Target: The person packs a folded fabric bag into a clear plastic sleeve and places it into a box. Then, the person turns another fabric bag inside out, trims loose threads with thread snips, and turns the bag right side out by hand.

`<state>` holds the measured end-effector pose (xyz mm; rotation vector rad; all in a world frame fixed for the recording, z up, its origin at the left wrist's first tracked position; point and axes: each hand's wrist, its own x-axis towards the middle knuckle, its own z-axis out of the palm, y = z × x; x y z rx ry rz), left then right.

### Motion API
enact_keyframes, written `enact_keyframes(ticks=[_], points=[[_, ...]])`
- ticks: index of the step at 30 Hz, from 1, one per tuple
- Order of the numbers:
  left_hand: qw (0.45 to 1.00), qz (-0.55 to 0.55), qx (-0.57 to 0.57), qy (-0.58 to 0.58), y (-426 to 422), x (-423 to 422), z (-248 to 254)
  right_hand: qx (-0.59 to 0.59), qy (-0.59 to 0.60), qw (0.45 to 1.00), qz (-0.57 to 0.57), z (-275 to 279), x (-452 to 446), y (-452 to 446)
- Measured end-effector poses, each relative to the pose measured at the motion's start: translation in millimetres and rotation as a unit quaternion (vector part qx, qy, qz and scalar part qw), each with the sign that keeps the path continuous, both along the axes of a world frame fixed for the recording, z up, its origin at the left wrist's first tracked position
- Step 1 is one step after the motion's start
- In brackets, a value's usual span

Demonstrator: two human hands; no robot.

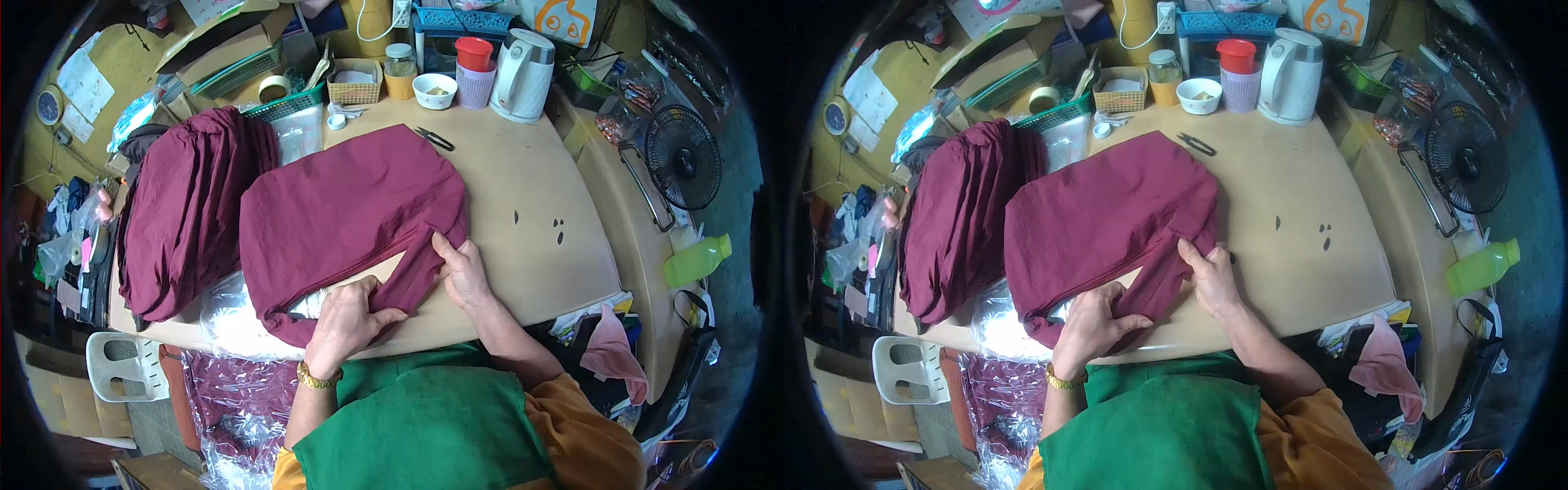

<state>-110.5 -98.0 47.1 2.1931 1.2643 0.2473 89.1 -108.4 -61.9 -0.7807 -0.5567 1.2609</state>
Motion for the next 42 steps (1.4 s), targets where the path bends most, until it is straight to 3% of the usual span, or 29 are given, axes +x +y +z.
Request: enact_keyframes(ticks=[2, 5, 7, 11, 13, 16, 18, 20, 21, 24, 26, 28, 30, 32, 36, 40, 42], points=[[0.996, -0.019, 0.058, -0.070, -3, 2, -10, 0.012, 0.007, 1.000, -0.003, -5, -2, 4], [1.000, -0.009, 0.016, -0.013, 3, 3, -21, -0.083, 0.009, 0.996, -0.006, -11, 0, 4], [1.000, -0.015, -0.014, -0.016, 2, 0, -12, 0.000, -0.043, 0.999, -0.011, -11, 4, 3], [0.999, -0.029, -0.034, -0.032, 3, -4, -10, 0.025, -0.076, 0.995, -0.061, -11, -2, 3], [0.998, -0.026, -0.024, -0.058, 3, -3, -11, -0.031, -0.106, 0.994, -0.005, -5, 5, 0], [0.998, 0.017, 0.004, -0.052, 6, -1, -10, 0.009, -0.150, 0.985, 0.084, 10, 6, -7], [0.998, -0.011, -0.004, -0.054, 6, -3, -8, -0.008, -0.150, 0.988, 0.021, 0, 7, -1], [0.995, 0.013, 0.008, -0.098, 6, -1, -9, -0.076, -0.022, 0.993, 0.082, 4, 13, -4], [0.989, 0.035, 0.024, -0.139, 8, 1, -8, -0.085, -0.037, 0.980, 0.175, 8, 13, -8], [0.992, 0.050, 0.047, -0.109, 15, 3, -3, -0.066, -0.083, 0.956, 0.273, 14, -27, -32], [0.987, 0.051, 0.055, -0.145, 14, -4, 2, -0.063, -0.074, 0.965, 0.243, 24, -38, -34], [0.995, 0.053, 0.020, -0.077, 13, -20, 9, -0.020, -0.054, 0.982, 0.178, 23, -38, -30], [0.995, 0.032, 0.013, -0.091, 18, -36, -14, -0.019, -0.044, 0.990, 0.136, 23, -42, -29], [0.967, 0.052, -0.075, -0.236, 20, -44, -29, 0.036, -0.133, 0.985, 0.103, 14, -40, -29], [0.949, 0.067, -0.152, -0.269, 25, -50, -40, 0.017, -0.144, 0.983, 0.108, 23, -40, -31], [0.946, 0.067, -0.155, -0.276, 23, -48, -32, 0.009, -0.125, 0.988, 0.086, 33, -50, -25], [0.982, 0.055, -0.039, -0.179, 13, -43, -14, 0.026, -0.097, 0.993, 0.056, 33, -52, -24]])
